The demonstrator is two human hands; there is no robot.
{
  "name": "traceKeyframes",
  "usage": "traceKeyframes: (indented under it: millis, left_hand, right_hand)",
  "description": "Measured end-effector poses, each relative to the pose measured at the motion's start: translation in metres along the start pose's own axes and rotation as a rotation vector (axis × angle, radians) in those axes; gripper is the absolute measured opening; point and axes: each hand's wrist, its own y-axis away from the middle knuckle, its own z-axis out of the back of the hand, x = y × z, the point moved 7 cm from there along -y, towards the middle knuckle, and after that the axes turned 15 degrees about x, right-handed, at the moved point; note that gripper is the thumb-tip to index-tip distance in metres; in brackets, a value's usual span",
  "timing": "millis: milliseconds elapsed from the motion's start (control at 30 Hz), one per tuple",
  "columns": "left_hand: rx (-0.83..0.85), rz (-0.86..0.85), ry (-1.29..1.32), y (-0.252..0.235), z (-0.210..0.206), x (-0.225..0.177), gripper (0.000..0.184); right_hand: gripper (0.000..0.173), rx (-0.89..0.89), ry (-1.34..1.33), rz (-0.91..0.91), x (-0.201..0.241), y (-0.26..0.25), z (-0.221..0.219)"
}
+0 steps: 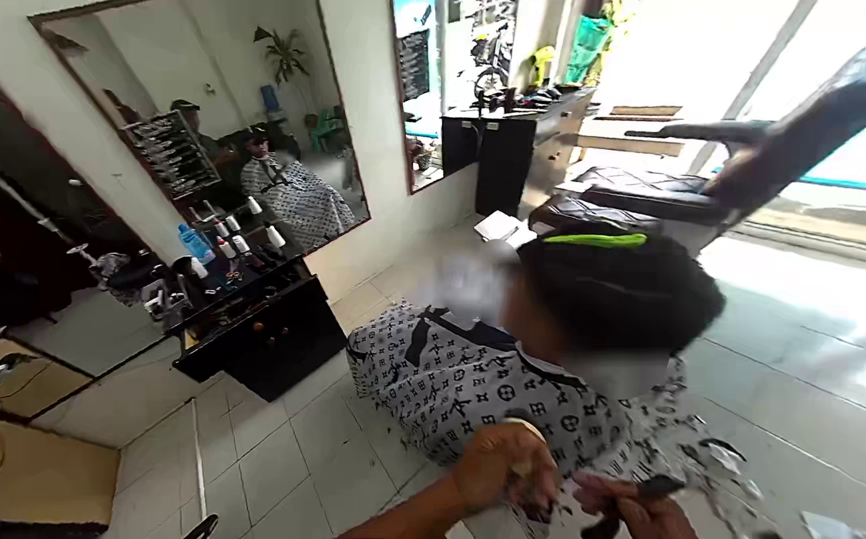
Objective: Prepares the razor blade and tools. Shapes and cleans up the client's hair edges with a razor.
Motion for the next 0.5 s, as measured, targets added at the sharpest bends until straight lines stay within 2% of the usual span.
traceKeyframes:
  millis: [100,200,233,333,433,500]
  left_hand:
    - [-0.270,0.006,-0.137,-0.017,0.025,-0.019,0.026]
    - [-0.526,-0.077,-0.402,-0.044,0.064,-0.049,0.013]
    - [-0.588,-0.101,-0.494,-0.056,0.074,-0.059,0.016]
    - [-0.614,-0.168,-0.742,-0.094,0.096,-0.076,0.053]
    - [-0.528,-0.183,-0.985,-0.127,0.099,-0.091,0.086]
    - [-0.457,-0.144,-1.032,-0.139,0.096,-0.091,0.104]
  right_hand:
    - [0.022,-0.088,-0.034,-0.072,-0.005,0.007,0.032]
    - [0.020,-0.102,0.076,-0.126,-0.005,0.010,0.057]
    - [0.022,-0.096,0.160,-0.148,-0.005,0.007,0.062]
    - [0.026,-0.115,0.334,-0.239,-0.004,-0.008,0.064]
    - [0.026,-0.193,0.353,-0.302,0.003,-0.037,0.054]
    - [0.025,-0.241,0.429,-0.294,0.008,-0.055,0.047]
